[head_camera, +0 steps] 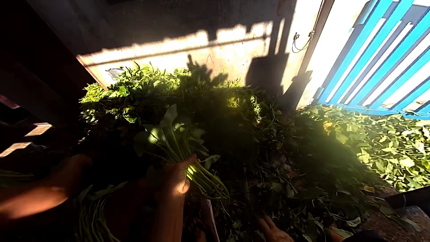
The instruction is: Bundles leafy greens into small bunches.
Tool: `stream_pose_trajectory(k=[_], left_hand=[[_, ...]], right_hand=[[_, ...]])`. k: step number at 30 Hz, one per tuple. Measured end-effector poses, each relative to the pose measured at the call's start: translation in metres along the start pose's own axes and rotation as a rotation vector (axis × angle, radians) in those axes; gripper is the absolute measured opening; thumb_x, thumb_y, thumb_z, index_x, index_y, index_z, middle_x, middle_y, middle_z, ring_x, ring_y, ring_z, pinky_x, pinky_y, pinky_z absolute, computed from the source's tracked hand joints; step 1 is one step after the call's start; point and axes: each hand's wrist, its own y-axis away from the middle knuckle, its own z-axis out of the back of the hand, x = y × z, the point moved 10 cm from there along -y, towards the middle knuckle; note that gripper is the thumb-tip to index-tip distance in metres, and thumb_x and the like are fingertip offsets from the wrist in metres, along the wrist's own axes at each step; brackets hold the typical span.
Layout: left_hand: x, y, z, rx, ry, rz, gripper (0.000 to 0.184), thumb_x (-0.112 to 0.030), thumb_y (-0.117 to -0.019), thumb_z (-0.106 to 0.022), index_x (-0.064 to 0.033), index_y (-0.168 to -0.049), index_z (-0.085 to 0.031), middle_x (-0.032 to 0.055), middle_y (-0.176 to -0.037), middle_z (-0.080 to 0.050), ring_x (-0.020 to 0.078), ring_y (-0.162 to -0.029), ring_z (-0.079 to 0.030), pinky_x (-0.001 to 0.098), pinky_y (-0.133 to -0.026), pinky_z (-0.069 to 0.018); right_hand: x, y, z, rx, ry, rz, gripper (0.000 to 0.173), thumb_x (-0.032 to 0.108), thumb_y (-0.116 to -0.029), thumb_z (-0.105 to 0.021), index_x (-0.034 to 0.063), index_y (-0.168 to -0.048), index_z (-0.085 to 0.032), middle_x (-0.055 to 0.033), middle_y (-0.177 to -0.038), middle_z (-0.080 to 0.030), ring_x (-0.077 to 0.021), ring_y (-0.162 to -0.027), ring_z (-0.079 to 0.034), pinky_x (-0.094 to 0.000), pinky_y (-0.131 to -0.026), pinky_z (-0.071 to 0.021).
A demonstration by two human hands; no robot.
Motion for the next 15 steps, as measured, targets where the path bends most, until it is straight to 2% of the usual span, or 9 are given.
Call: stream_pose_trajectory(k=[1, 2, 3, 4, 5, 7, 9, 12, 15], left_hand=[[0.005, 0.003, -0.005, 0.024, -0.009, 0.008, 0.034, 0.008, -0.0837, -0.075, 0.0024, -0.115, -0.064, 0.0178, -0.096, -0.074, 0.0279, -0.074, -0.074, 0.0431, -0.066, -0.0644], [0.011, 0.007, -0.011, 0.041, -0.02, 0.019, 0.034, 0.008, -0.0832, -0.076, 0.0027, -0.115, -0.065, 0.0185, -0.095, -0.074, 0.0282, -0.073, -0.074, 0.0431, -0.066, -0.0644], [0.017, 0.011, -0.017, 0.058, -0.032, 0.035, 0.034, 0.008, -0.0831, -0.076, 0.0036, -0.114, -0.065, 0.0197, -0.094, -0.075, 0.0286, -0.073, -0.074, 0.0427, -0.066, -0.064], [0.023, 0.015, -0.023, 0.083, -0.044, 0.054, 0.033, 0.008, -0.0832, -0.076, 0.0038, -0.114, -0.066, 0.0203, -0.093, -0.075, 0.0289, -0.073, -0.074, 0.0423, -0.066, -0.0638], [0.028, 0.019, -0.028, 0.114, -0.046, 0.071, 0.033, 0.009, -0.0832, -0.076, 0.0041, -0.114, -0.066, 0.0212, -0.094, -0.074, 0.0299, -0.074, -0.074, 0.043, -0.067, -0.064], [0.035, 0.022, -0.032, 0.148, -0.043, 0.105, 0.032, 0.01, -0.0837, -0.075, 0.0052, -0.113, -0.065, 0.0232, -0.093, -0.074, 0.0317, -0.073, -0.074, 0.044, -0.068, -0.0637], [0.029, 0.02, -0.028, 0.127, -0.046, 0.096, 0.029, 0.009, -0.0843, -0.075, 0.0056, -0.112, -0.066, 0.0222, -0.092, -0.074, 0.0308, -0.072, -0.074, 0.0433, -0.066, -0.064], [0.008, 0.006, -0.007, 0.036, 0.008, 0.03, 0.027, 0.007, -0.0866, -0.073, 0.0031, -0.112, -0.065, 0.0179, -0.092, -0.074, 0.0265, -0.071, -0.074, 0.0415, -0.065, -0.0637], [-0.009, -0.001, 0.012, -0.059, 0.047, -0.024, 0.03, 0.008, -0.0867, -0.072, 0.0012, -0.114, -0.061, 0.0157, -0.093, -0.073, 0.0255, -0.071, -0.073, 0.0423, -0.065, -0.064]], right_hand=[[0.026, -0.01, 0.032, -0.261, -0.049, 0.089, 0.037, 0.041, -0.0999, -0.062, 0.0086, -0.116, -0.07, -0.0165, -0.109, -0.069, -0.0319, -0.089, -0.071, -0.0487, -0.072, -0.0606], [0.049, -0.018, 0.058, -0.47, -0.096, 0.183, 0.036, 0.04, -0.0978, -0.065, 0.0099, -0.116, -0.071, -0.0131, -0.108, -0.07, -0.0285, -0.096, -0.07, -0.0446, -0.078, -0.0605], [0.067, -0.027, 0.075, -0.597, -0.142, 0.264, 0.039, 0.04, -0.096, -0.066, 0.0115, -0.122, -0.07, -0.0123, -0.114, -0.069, -0.0287, -0.105, -0.068, -0.0453, -0.085, -0.0589], [0.08, -0.039, 0.084, -0.648, -0.181, 0.317, 0.044, 0.043, -0.0961, -0.065, 0.0136, -0.129, -0.068, -0.0121, -0.121, -0.068, -0.0297, -0.113, -0.065, -0.0479, -0.092, -0.0566], [0.088, -0.052, 0.087, -0.638, -0.221, 0.342, 0.042, 0.042, -0.0973, -0.064, 0.0157, -0.13, -0.068, -0.0107, -0.123, -0.067, -0.0299, -0.118, -0.062, -0.0505, -0.096, -0.0539], [0.096, -0.073, 0.088, -0.558, -0.258, 0.351, 0.027, 0.035, -0.0999, -0.057, 0.0145, -0.107, -0.073, -0.0078, -0.115, -0.069, -0.0294, -0.117, -0.062, -0.0529, -0.096, -0.0503], [0.098, -0.08, 0.082, -0.436, -0.197, 0.359, 0.029, 0.032, -0.1011, -0.048, 0.0121, -0.093, -0.069, -0.0071, -0.11, -0.069, -0.0274, -0.116, -0.062, -0.0516, -0.098, -0.048], [0.077, -0.063, 0.064, -0.281, -0.179, 0.377, 0.036, 0.028, -0.1021, -0.039, 0.0079, -0.091, -0.067, -0.0108, -0.108, -0.068, -0.0297, -0.115, -0.062, -0.0538, -0.099, -0.0457], [0.043, -0.037, 0.049, -0.173, -0.251, 0.344, 0.034, 0.022, -0.1022, -0.039, 0.0021, -0.091, -0.064, -0.0163, -0.097, -0.066, -0.0335, -0.101, -0.065, -0.0544, -0.091, -0.0476]])
